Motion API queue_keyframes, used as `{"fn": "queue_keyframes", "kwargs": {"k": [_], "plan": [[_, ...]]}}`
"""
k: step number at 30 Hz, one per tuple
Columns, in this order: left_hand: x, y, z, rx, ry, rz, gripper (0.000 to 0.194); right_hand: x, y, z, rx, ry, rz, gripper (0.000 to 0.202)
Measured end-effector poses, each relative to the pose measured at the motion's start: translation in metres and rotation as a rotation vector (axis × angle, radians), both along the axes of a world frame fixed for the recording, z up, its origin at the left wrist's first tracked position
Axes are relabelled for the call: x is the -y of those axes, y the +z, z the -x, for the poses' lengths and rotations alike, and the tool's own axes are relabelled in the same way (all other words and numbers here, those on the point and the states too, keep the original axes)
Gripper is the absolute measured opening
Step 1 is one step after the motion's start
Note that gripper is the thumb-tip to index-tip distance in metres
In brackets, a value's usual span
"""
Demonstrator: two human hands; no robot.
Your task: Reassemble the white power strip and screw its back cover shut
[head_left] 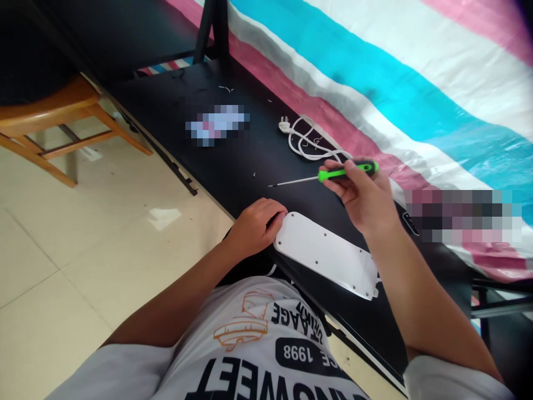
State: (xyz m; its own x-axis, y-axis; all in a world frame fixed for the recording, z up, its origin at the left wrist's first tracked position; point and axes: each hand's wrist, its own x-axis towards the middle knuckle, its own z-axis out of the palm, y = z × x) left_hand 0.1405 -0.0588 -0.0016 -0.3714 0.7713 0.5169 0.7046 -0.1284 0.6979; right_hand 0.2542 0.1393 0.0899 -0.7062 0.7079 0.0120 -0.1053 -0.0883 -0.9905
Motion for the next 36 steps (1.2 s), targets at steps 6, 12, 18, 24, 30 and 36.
{"fn": "queue_keyframes", "kwargs": {"k": [6, 12, 18, 24, 30, 36], "plan": [[0.000, -0.002, 0.000, -0.011, 0.036, -0.047, 0.011, -0.007, 0.013, -0.048, -0.015, -0.166, -0.081, 0.017], [0.000, -0.002, 0.001, -0.014, 0.032, -0.028, 0.012, -0.003, 0.005, -0.062, 0.025, -0.208, -0.067, 0.021], [0.000, -0.002, 0.001, -0.018, 0.038, -0.019, 0.014, 0.000, 0.004, -0.061, 0.042, -0.204, -0.078, 0.026], [0.000, -0.001, 0.001, -0.018, 0.034, -0.019, 0.013, 0.002, 0.003, -0.057, 0.064, -0.180, -0.072, 0.032], [0.000, -0.001, 0.001, -0.020, 0.029, -0.006, 0.012, 0.006, 0.001, -0.053, 0.077, -0.163, -0.057, 0.031], [0.000, -0.001, 0.001, -0.033, 0.029, -0.001, 0.013, 0.005, 0.000, -0.062, 0.100, -0.195, -0.070, 0.033]]}}
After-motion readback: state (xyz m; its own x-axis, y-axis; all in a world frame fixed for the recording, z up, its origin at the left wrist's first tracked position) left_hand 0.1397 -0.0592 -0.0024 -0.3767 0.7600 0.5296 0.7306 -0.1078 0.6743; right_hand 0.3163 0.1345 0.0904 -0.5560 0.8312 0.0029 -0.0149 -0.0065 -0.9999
